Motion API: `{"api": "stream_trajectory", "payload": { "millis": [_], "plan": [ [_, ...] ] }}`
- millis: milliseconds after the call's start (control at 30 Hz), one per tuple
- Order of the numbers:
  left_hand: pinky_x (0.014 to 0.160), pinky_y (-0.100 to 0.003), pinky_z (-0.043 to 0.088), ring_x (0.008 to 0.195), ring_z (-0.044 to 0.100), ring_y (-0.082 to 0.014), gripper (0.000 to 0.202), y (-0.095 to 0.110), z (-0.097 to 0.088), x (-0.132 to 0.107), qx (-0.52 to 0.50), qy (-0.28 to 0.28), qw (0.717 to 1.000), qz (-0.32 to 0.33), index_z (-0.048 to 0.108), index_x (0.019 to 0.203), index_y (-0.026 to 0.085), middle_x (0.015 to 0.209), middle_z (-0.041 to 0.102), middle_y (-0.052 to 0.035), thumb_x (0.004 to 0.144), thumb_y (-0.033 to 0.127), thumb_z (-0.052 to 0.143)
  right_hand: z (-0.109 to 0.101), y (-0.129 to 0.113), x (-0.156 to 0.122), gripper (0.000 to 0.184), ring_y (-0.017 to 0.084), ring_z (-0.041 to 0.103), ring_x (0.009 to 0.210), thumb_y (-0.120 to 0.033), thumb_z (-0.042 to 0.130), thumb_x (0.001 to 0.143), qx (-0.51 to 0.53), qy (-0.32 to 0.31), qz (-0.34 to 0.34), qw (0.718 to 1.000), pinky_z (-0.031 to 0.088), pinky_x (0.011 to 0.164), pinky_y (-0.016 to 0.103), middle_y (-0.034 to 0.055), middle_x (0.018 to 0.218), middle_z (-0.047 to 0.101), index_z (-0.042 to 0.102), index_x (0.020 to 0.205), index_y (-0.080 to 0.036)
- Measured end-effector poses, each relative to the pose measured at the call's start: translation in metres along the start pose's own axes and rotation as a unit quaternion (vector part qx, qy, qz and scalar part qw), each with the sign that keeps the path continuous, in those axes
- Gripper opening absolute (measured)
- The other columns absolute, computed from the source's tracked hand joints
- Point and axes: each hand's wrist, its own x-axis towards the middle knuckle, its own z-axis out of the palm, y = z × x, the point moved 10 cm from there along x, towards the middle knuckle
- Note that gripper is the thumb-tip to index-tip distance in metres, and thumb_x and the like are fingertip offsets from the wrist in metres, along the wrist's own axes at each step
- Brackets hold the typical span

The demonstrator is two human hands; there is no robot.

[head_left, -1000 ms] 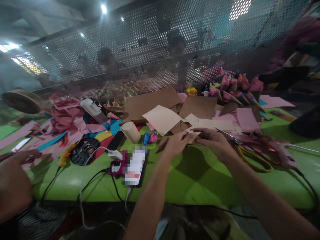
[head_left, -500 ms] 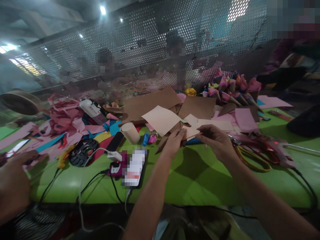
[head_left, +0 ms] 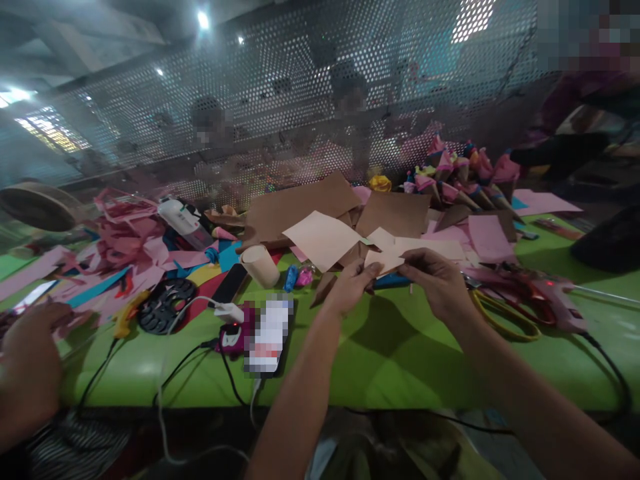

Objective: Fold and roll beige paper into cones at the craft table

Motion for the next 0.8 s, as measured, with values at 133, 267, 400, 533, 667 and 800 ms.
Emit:
{"api": "stream_trajectory", "payload": {
  "millis": [133, 267, 400, 533, 667, 800],
  "plan": [
    [0.064, -0.026, 0.039, 0.072, 0.054, -0.0153, 0.043, 0.0, 0.003, -0.001, -0.033, -0.006, 0.999, -0.014, 0.068, 0.094, 0.015, 0.068, 0.058, 0.0009, 0.073, 0.05, 0.081, -0.002, 0.004, 0.001, 0.032, 0.015, 0.061, 0.066, -0.042, 0.091, 0.059, 0.014, 0.01, 0.015, 1.0, 0.048, 0.059, 0.028, -0.0009, 0.072, 0.068, 0.072, 0.078, -0.025],
    [0.072, -0.028, 0.042, 0.08, 0.059, -0.018, 0.034, 0.007, 0.002, -0.002, -0.069, 0.015, 0.998, 0.004, 0.07, 0.097, 0.015, 0.077, 0.065, -0.0026, 0.073, 0.035, 0.083, -0.001, 0.006, 0.001, 0.035, 0.015, 0.062, 0.067, -0.046, 0.091, 0.061, 0.02, 0.004, 0.033, 0.999, 0.05, 0.063, 0.029, 0.0001, 0.075, 0.07, 0.073, 0.082, -0.025],
    [0.073, -0.028, 0.043, 0.079, 0.056, -0.0166, 0.025, 0.014, -0.005, -0.003, -0.048, 0.063, 0.996, 0.04, 0.068, 0.095, 0.016, 0.083, 0.065, -0.0035, 0.078, 0.033, 0.078, 0.003, 0.008, -0.001, 0.041, 0.017, 0.066, 0.072, -0.056, 0.081, 0.075, 0.014, -0.021, 0.067, 0.997, 0.053, 0.068, 0.031, 0.0023, 0.085, 0.073, 0.073, 0.102, -0.026],
    [0.073, -0.028, 0.043, 0.081, 0.055, -0.0164, 0.022, 0.011, -0.005, -0.003, -0.008, 0.073, 0.996, 0.057, 0.064, 0.093, 0.018, 0.087, 0.064, -0.0033, 0.083, 0.035, 0.073, 0.015, 0.002, -0.003, 0.044, 0.019, 0.066, 0.076, -0.064, 0.078, 0.074, 0.004, -0.061, 0.066, 0.996, 0.053, 0.069, 0.032, 0.004, 0.086, 0.073, 0.073, 0.095, -0.025],
    [0.08, -0.03, 0.044, 0.084, 0.056, -0.017, 0.022, 0.007, 0.001, 0.0, 0.02, 0.056, 0.996, 0.073, 0.058, 0.084, 0.018, 0.085, 0.062, -0.0018, 0.084, 0.036, 0.071, 0.017, 0.004, -0.004, 0.042, 0.016, 0.06, 0.069, -0.064, 0.079, 0.073, -0.053, -0.074, 0.056, 0.994, 0.046, 0.06, 0.027, 0.0019, 0.076, 0.068, 0.07, 0.078, -0.022],
    [0.084, -0.03, 0.043, 0.088, 0.057, -0.0186, 0.026, 0.01, 0.003, -0.002, 0.078, 0.042, 0.994, 0.063, 0.053, 0.078, 0.02, 0.084, 0.061, -0.0018, 0.089, 0.041, 0.064, 0.002, 0.015, -0.001, 0.047, 0.012, 0.047, 0.055, -0.066, 0.081, 0.068, -0.073, -0.023, 0.073, 0.994, 0.032, 0.045, 0.024, -0.0014, 0.061, 0.058, 0.066, 0.068, -0.021]
  ]
}}
